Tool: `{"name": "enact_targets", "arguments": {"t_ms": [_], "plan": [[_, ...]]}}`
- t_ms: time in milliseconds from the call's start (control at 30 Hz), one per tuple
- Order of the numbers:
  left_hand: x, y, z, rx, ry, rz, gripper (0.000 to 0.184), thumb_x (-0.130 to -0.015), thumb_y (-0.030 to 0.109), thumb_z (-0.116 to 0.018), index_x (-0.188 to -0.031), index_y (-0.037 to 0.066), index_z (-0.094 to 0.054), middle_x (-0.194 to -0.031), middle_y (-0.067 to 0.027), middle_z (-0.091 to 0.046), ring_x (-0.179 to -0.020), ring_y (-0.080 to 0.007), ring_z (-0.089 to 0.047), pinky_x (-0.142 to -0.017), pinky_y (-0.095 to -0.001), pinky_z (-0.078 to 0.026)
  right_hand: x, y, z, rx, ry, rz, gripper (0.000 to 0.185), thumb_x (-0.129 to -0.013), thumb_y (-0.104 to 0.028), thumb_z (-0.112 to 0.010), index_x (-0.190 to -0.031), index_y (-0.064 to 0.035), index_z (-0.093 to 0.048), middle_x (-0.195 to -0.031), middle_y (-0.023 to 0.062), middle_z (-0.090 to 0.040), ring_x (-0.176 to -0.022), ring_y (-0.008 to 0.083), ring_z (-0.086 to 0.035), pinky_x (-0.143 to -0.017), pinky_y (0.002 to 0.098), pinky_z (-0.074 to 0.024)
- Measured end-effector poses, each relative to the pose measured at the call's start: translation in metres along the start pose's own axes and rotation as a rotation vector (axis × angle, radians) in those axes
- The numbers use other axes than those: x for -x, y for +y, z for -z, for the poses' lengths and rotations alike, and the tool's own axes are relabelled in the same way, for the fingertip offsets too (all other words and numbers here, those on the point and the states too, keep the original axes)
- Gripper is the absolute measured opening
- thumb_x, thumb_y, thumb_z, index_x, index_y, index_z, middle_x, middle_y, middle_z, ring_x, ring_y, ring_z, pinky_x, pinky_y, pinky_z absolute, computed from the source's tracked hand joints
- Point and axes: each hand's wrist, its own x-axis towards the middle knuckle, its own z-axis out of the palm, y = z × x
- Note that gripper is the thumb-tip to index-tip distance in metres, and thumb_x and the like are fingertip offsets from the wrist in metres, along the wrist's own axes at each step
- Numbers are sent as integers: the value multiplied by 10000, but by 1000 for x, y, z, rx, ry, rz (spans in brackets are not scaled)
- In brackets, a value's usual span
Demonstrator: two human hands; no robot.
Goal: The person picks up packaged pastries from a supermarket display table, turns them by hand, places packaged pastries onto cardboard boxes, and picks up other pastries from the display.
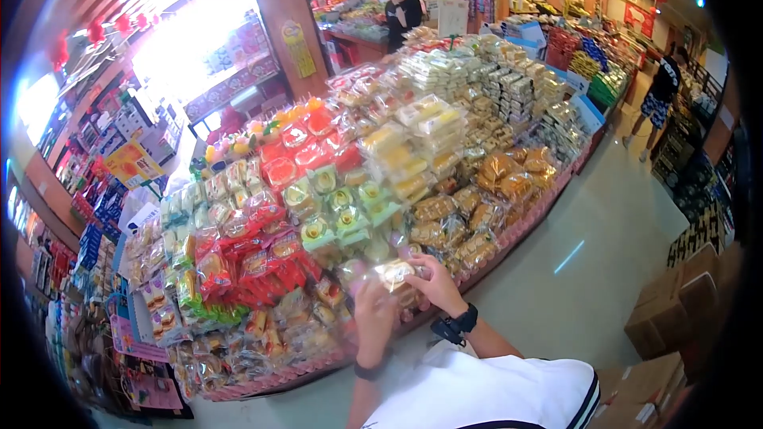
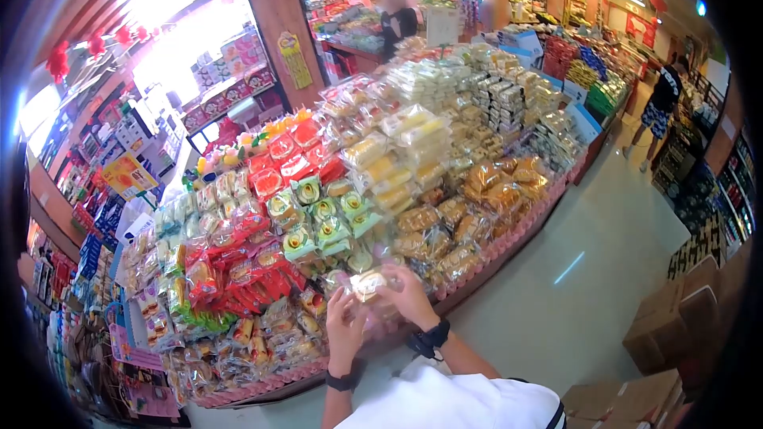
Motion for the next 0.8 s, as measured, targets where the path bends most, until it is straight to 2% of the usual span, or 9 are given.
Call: {"name": "enact_targets", "arguments": {"t_ms": [33,133,200,267,333,433,500,633,800], "plan": [[-2,3,-5,-8,-47,67,525,-849,92,-752,-1333,10,-563,-1442,-178,-492,-1102,-218,-621,-901,-311,-527,-5,-1,7,-42,-20,-6,433,-841,-198,-795,-1196,5,-652,-1336,175,-593,-1241,293,-558,-1037,365,-444],[-12,27,-26,35,-7,110,578,-823,93,-729,-1343,-52,-523,-1360,-229,-532,-1269,-344,-522,-1076,-422,-412,-17,-13,28,-111,-79,-14,430,-842,-179,-788,-1200,13,-649,-1363,172,-573,-1270,302,-539,-1059,370,-432],[-14,31,-42,76,2,159,641,-835,102,-701,-1410,-55,-465,-1399,-213,-518,-1301,-313,-503,-1101,-412,-394,-26,-11,45,-64,-127,55,422,-847,-177,-778,-1204,11,-651,-1351,176,-577,-1271,313,-538,-1066,382,-428],[-16,31,-61,138,77,102,528,-852,69,-745,-1331,-41,-552,-1426,-184,-513,-1339,-281,-485,-1115,-385,-385,-36,4,58,-48,-187,97,426,-854,-187,-770,-1219,-1,-651,-1336,174,-580,-1266,322,-538,-1079,393,-417],[-8,0,-76,98,112,153,539,-849,57,-746,-1347,-32,-561,-1428,-181,-519,-1352,-276,-480,-1119,-385,-379,-45,0,74,-16,-315,2,446,-848,-201,-795,-1238,-35,-656,-1385,136,-551,-1232,243,-575,-950,333,-534],[0,42,-78,-18,153,179,555,-832,24,-747,-1354,-36,-567,-1489,-203,-470,-1364,-269,-470,-1105,-364,-390,-47,10,82,23,-367,112,460,-857,-192,-790,-1263,-34,-643,-1373,142,-543,-1196,225,-594,-906,306,-547],[5,57,-83,97,239,220,556,-822,22,-725,-1356,-9,-575,-1478,-176,-469,-1357,-299,-477,-1115,-411,-399,-43,2,82,-172,-425,-41,520,-880,-153,-775,-1338,-15,-570,-1373,135,-538,-1069,181,-654,-814,274,-565],[22,79,-73,100,354,246,591,-813,29,-755,-1371,-15,-565,-1490,-184,-445,-1371,-286,-463,-1102,-391,-420,-39,6,67,-305,-636,-279,582,-904,-151,-756,-1405,-3,-497,-1243,104,-619,-938,135,-684,-712,258,-565],[89,82,-41,49,576,257,558,-835,16,-754,-1347,-66,-548,-1561,-203,-357,-1374,-261,-445,-1074,-364,-444,-16,-17,20,-241,-950,-100,582,-909,-167,-754,-1412,2,-516,-1180,85,-665,-936,109,-666,-686,234,-543]]}}
